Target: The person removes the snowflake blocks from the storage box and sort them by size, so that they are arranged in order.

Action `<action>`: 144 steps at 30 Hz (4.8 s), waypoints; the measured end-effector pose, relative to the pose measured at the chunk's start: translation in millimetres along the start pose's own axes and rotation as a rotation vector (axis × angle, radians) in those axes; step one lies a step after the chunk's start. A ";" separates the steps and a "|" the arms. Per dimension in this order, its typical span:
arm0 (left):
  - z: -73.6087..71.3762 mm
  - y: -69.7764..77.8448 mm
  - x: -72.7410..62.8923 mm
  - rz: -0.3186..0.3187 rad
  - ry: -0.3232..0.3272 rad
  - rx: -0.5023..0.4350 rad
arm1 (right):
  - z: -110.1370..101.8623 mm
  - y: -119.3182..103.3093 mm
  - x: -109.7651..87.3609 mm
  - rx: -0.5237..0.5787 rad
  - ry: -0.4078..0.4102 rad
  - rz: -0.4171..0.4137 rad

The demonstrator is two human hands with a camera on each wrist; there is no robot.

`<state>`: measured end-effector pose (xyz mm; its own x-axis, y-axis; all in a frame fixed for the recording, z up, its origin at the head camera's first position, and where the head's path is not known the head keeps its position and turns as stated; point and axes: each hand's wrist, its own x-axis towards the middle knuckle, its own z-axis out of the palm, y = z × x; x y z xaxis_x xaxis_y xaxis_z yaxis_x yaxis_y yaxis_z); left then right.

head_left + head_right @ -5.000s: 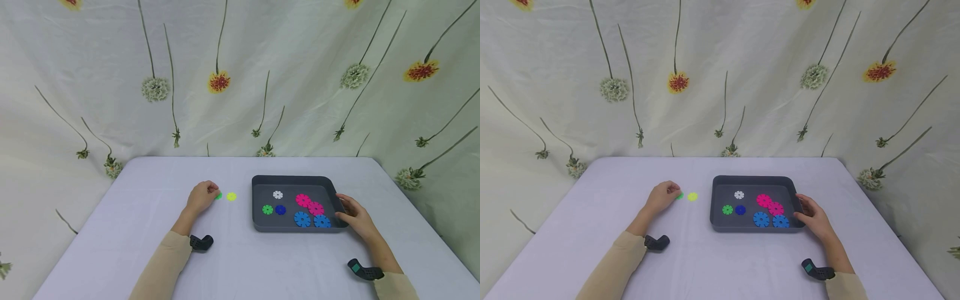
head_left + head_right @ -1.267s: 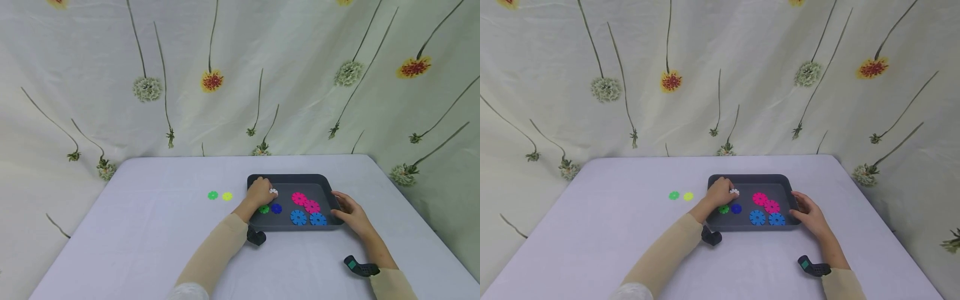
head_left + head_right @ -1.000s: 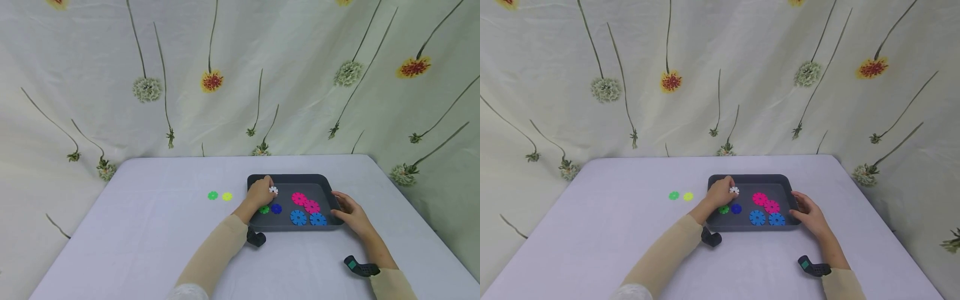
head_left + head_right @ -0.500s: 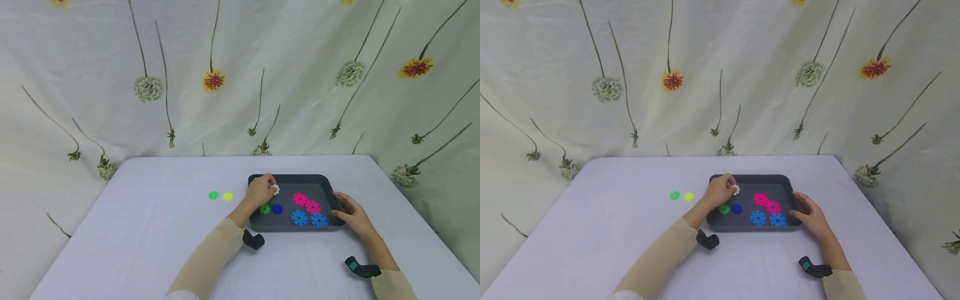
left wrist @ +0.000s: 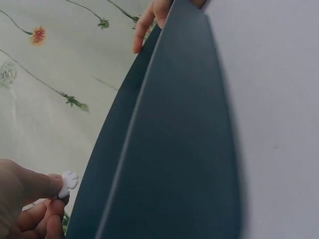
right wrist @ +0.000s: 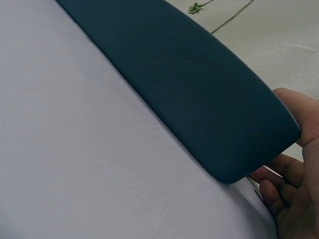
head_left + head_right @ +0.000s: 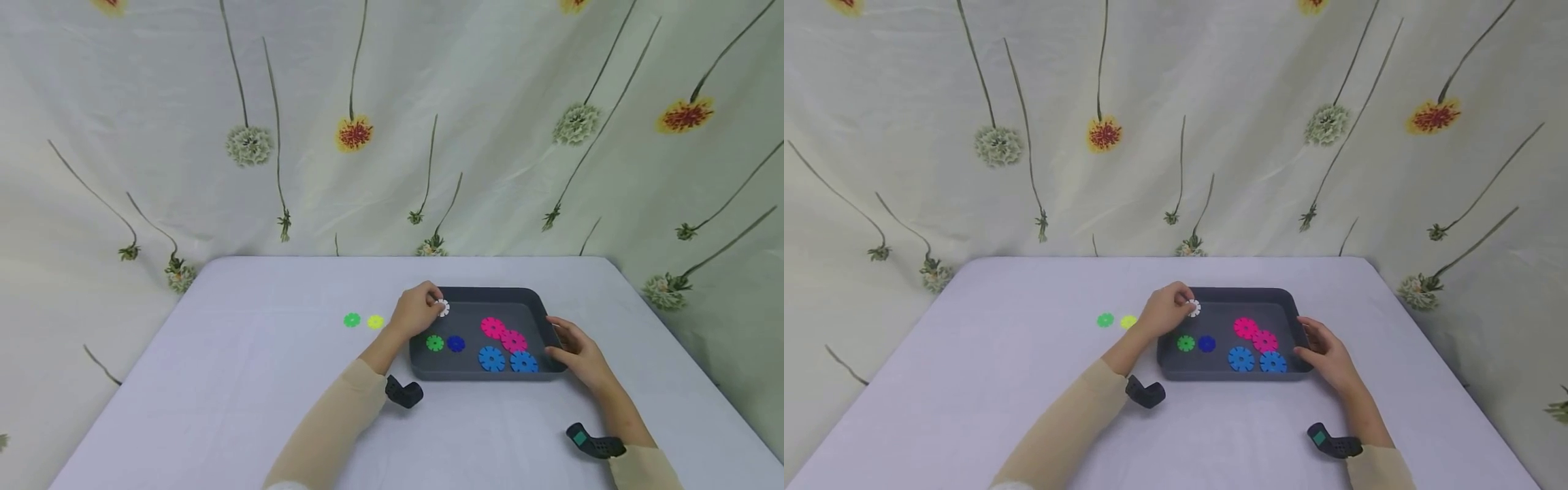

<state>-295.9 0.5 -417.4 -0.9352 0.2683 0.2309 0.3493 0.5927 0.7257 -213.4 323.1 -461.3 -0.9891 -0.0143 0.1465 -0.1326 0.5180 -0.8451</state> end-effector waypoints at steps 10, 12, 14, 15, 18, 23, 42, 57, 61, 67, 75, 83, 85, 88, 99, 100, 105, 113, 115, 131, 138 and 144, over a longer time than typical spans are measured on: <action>-17.5 -2.3 -6.8 -0.010 0.003 -0.033 | 1.7 1.3 -1.0 0.009 0.000 -0.007; -21.2 -4.1 -8.7 -0.011 0.013 -0.033 | 2.2 1.8 -1.0 0.008 0.000 -0.007; -24.7 -6.8 -10.2 -0.015 0.024 -0.033 | 2.2 1.7 -0.9 0.000 -0.001 -0.003; -26.6 -8.0 -10.9 -0.016 0.030 -0.034 | 2.0 1.7 -0.8 -0.006 0.000 0.001; -31.9 -11.3 -12.8 -0.030 0.038 -0.043 | 1.8 1.0 -0.3 -0.008 0.004 0.013; -40.1 -14.9 -15.3 -0.056 0.039 -0.040 | 2.2 0.8 0.2 -0.001 -0.004 0.015; -68.8 -32.5 -26.7 -0.069 0.044 0.008 | 2.8 0.9 -0.1 -0.024 0.006 0.020; -85.6 -58.4 -33.5 -0.110 0.070 0.048 | 1.6 4.6 -0.9 -0.005 0.021 -0.047; -90.3 -63.6 -35.8 -0.128 0.072 0.054 | 1.0 6.0 -0.3 -0.004 0.021 -0.050; -96.4 -72.1 -39.1 -0.146 0.064 0.054 | 0.9 7.3 -0.5 -0.017 0.017 -0.045; -104.0 -81.4 -41.3 -0.165 0.066 0.075 | 1.5 6.7 -0.5 0.001 0.016 -0.056; -115.8 -88.8 -44.8 -0.195 0.069 0.090 | 2.4 2.6 -1.0 -0.007 0.006 -0.035; -118.8 -90.8 -46.1 -0.206 0.070 0.094 | 2.4 2.0 -1.2 -0.013 0.005 -0.030; -122.2 -93.6 -47.6 -0.214 0.074 0.099 | 1.9 1.1 -1.5 -0.008 0.004 -0.027; -132.1 -100.8 -52.8 -0.231 0.078 0.123 | 1.3 0.8 -2.2 -0.011 -0.011 0.008; -133.4 -101.1 -53.6 -0.235 0.079 0.123 | 1.2 0.8 -2.0 -0.012 -0.011 0.010; -137.9 -103.9 -56.4 -0.245 0.082 0.122 | 1.3 1.2 -1.9 -0.018 -0.008 0.005; -139.9 -108.6 -59.2 -0.286 0.082 0.114 | 1.2 2.8 -1.4 -0.009 -0.005 -0.011; -139.1 -110.8 -59.0 -0.297 0.084 0.114 | 1.5 3.2 -1.4 -0.011 -0.002 -0.017; -130.1 -130.7 -56.7 -0.332 0.090 0.119 | 2.2 2.9 -2.0 -0.034 0.003 -0.010; -128.2 -130.1 -58.2 -0.325 0.099 0.153 | 2.0 3.4 -1.9 -0.026 0.000 -0.006; -128.3 -128.6 -59.6 -0.325 0.101 0.172 | 2.3 1.8 -2.7 -0.031 0.001 0.001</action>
<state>-292.5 -189.2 -441.3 -0.9968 -0.0256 0.0755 0.0302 0.7556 0.6543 -211.1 322.1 -464.4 -0.9892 -0.0134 0.1461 -0.1298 0.5446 -0.8286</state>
